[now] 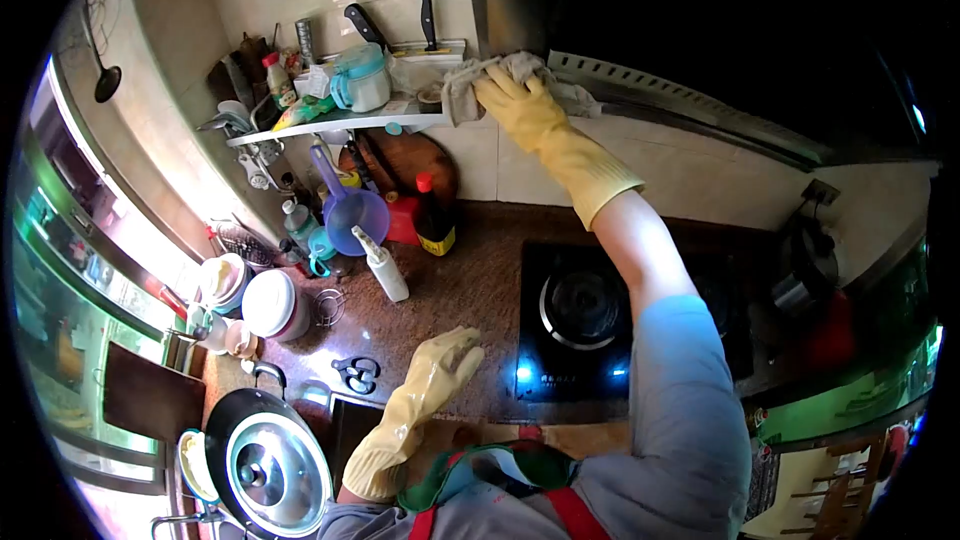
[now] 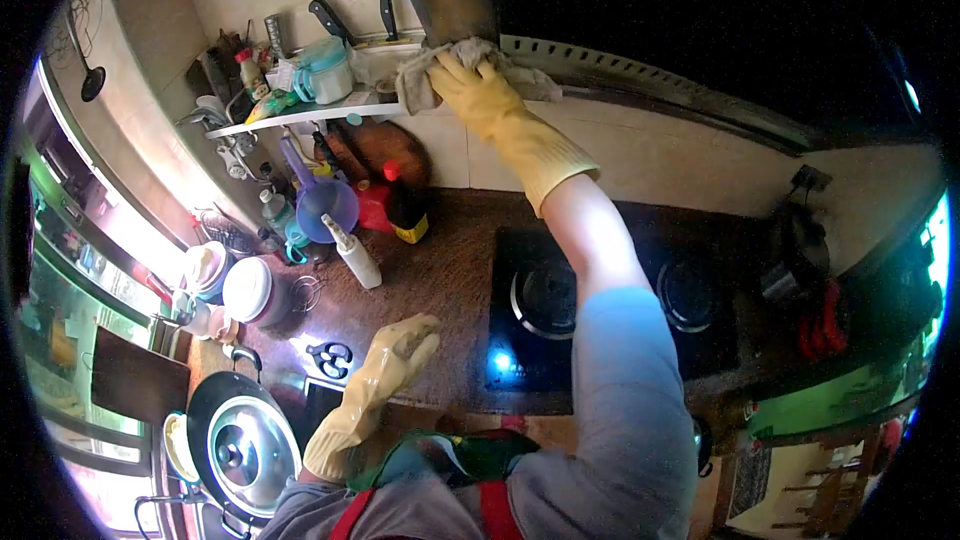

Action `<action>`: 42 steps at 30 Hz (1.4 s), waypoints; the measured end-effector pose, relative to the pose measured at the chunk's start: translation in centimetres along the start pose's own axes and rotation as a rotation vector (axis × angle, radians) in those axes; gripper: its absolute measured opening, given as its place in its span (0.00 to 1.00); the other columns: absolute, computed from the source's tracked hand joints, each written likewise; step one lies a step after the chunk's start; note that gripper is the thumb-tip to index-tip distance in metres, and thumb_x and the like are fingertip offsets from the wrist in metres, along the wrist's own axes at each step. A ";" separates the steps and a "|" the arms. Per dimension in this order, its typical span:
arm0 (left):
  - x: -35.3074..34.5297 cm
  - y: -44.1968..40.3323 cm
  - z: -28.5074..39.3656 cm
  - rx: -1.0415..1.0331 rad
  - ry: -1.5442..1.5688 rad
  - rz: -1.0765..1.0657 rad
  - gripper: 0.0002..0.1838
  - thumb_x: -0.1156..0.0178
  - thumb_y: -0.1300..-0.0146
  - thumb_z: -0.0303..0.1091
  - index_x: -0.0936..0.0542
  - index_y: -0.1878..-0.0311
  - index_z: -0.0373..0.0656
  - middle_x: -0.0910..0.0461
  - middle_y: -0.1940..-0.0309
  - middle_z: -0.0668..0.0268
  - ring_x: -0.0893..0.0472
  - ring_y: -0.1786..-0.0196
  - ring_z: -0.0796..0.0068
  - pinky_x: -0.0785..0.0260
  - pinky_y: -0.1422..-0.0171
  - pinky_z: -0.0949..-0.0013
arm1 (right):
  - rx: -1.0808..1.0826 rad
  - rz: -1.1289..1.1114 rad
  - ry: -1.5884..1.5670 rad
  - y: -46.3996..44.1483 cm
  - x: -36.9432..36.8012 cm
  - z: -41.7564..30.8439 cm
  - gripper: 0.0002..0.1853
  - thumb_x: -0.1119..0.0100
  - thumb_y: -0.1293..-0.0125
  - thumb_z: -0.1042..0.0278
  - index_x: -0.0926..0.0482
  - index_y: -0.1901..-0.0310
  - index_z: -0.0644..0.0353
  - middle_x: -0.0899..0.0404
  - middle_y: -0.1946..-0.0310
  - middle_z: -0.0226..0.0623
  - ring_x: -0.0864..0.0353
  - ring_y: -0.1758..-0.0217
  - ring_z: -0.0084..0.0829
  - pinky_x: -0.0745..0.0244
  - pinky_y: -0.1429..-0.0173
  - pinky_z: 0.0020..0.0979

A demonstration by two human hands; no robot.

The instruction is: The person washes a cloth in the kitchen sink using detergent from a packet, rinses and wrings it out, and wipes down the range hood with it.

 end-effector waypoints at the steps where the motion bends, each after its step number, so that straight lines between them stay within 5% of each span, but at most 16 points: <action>1: 0.0 -0.4 -0.5 -0.045 -0.024 0.003 0.17 0.36 0.31 0.36 0.17 0.46 0.33 0.16 0.44 0.46 0.18 0.39 0.44 0.25 0.33 0.55 | 0.014 0.094 0.041 -0.4 -1.1 0.0 0.27 0.46 0.32 0.63 0.25 0.31 0.49 0.34 0.26 0.28 0.44 0.20 0.36 0.32 0.31 0.50; 4: 0.3 -0.7 -1.0 -0.084 -0.015 0.011 0.18 0.36 0.30 0.37 0.17 0.45 0.33 0.17 0.44 0.45 0.19 0.38 0.44 0.26 0.32 0.55 | -0.104 0.074 -0.034 0.4 -2.6 0.1 0.25 0.50 0.30 0.64 0.24 0.32 0.50 0.31 0.30 0.25 0.40 0.23 0.37 0.32 0.33 0.48; 5: 0.4 -0.4 -1.7 -0.031 0.006 0.005 0.18 0.35 0.31 0.36 0.17 0.45 0.34 0.16 0.44 0.45 0.18 0.39 0.44 0.25 0.34 0.56 | -0.004 -0.174 0.024 0.3 -3.3 0.0 0.25 0.49 0.30 0.64 0.24 0.31 0.46 0.29 0.31 0.23 0.37 0.25 0.35 0.30 0.36 0.48; 6: 0.7 -0.2 -2.3 0.019 0.022 0.001 0.18 0.34 0.32 0.36 0.16 0.45 0.34 0.16 0.45 0.45 0.17 0.40 0.45 0.25 0.35 0.56 | 0.011 -0.185 0.022 -0.1 -2.1 0.4 0.25 0.49 0.30 0.64 0.24 0.31 0.46 0.29 0.31 0.23 0.37 0.25 0.35 0.30 0.36 0.48; 10: 0.4 0.1 -4.4 0.013 0.047 -0.015 0.19 0.35 0.30 0.35 0.17 0.43 0.32 0.16 0.44 0.46 0.16 0.41 0.47 0.24 0.37 0.58 | 0.048 0.237 0.178 -3.1 6.7 2.9 0.20 0.45 0.33 0.64 0.15 0.41 0.41 0.20 0.46 0.13 0.33 0.36 0.35 0.33 0.51 0.40; 15: -0.5 -1.3 -5.8 0.105 0.194 -0.075 0.18 0.37 0.30 0.37 0.16 0.46 0.31 0.17 0.44 0.43 0.19 0.38 0.44 0.26 0.32 0.55 | -0.067 0.377 0.216 -4.5 12.9 6.2 0.17 0.38 0.38 0.61 0.13 0.47 0.43 0.18 0.52 0.14 0.32 0.36 0.37 0.37 0.49 0.43; 16: -1.0 -1.6 -5.9 0.128 0.207 -0.115 0.18 0.37 0.30 0.37 0.17 0.45 0.31 0.17 0.44 0.43 0.19 0.38 0.44 0.27 0.31 0.55 | -0.329 0.073 0.088 -5.0 9.6 8.0 0.16 0.38 0.39 0.62 0.13 0.49 0.46 0.18 0.49 0.19 0.31 0.37 0.38 0.38 0.47 0.46; 17: -1.7 -1.9 -6.2 0.107 0.207 -0.152 0.18 0.37 0.30 0.37 0.17 0.45 0.31 0.17 0.44 0.43 0.19 0.38 0.44 0.27 0.31 0.55 | -0.359 0.002 0.097 -4.5 7.5 8.2 0.15 0.40 0.38 0.62 0.13 0.51 0.45 0.18 0.48 0.19 0.32 0.34 0.37 0.36 0.48 0.47; 21: -2.7 -3.7 -5.9 0.030 0.143 -0.204 0.20 0.37 0.30 0.37 0.17 0.42 0.32 0.18 0.40 0.43 0.21 0.34 0.46 0.30 0.28 0.56 | -0.002 0.196 0.065 0.6 0.5 2.2 0.12 0.45 0.37 0.61 0.14 0.56 0.44 0.19 0.46 0.23 0.37 0.23 0.36 0.29 0.50 0.50; 32: -2.5 -14.5 -2.5 0.230 0.445 -0.062 0.24 0.39 0.24 0.38 0.23 0.31 0.34 0.19 0.35 0.54 0.23 0.30 0.63 0.36 0.23 0.65 | -0.013 0.028 0.039 12.0 -3.1 6.5 0.10 0.41 0.38 0.65 0.15 0.56 0.44 0.20 0.50 0.16 0.30 0.35 0.25 0.26 0.47 0.44; 36: -6.1 -23.0 1.1 0.164 0.832 -0.003 0.32 0.45 0.20 0.46 0.35 0.23 0.34 0.28 0.28 0.51 0.29 0.25 0.59 0.41 0.18 0.61 | -0.081 0.047 0.029 19.7 -3.6 12.1 0.12 0.43 0.37 0.67 0.17 0.53 0.45 0.20 0.52 0.15 0.29 0.37 0.22 0.24 0.52 0.44; 38: -8.3 -27.2 5.8 0.094 0.955 -0.064 0.48 0.52 0.23 0.64 0.53 0.18 0.34 0.43 0.20 0.45 0.37 0.20 0.48 0.45 0.16 0.54 | -0.015 0.129 0.033 23.5 -4.2 14.7 0.10 0.43 0.38 0.66 0.18 0.55 0.44 0.21 0.55 0.14 0.26 0.42 0.22 0.24 0.53 0.43; 39: -10.0 -30.6 6.2 0.116 1.090 -0.023 0.51 0.51 0.24 0.66 0.56 0.17 0.34 0.48 0.19 0.44 0.39 0.19 0.47 0.46 0.15 0.54 | -0.034 -0.046 0.070 25.3 -5.0 15.9 0.10 0.45 0.36 0.64 0.18 0.55 0.41 0.21 0.54 0.10 0.24 0.45 0.21 0.24 0.53 0.42; 42: -14.4 -38.0 12.0 0.190 1.407 0.115 0.54 0.50 0.26 0.68 0.62 0.17 0.37 0.55 0.17 0.44 0.44 0.18 0.45 0.48 0.14 0.53 | -0.009 -0.100 0.071 31.4 -5.8 20.5 0.11 0.46 0.36 0.63 0.18 0.54 0.37 0.20 0.51 0.05 0.25 0.43 0.20 0.24 0.51 0.43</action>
Point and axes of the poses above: each hand's wrist, its own y-axis away from the middle knuckle, its own x-axis out of the back of the hand, z = x × y, the point moved 8 cm from there along -y, towards the middle knuckle
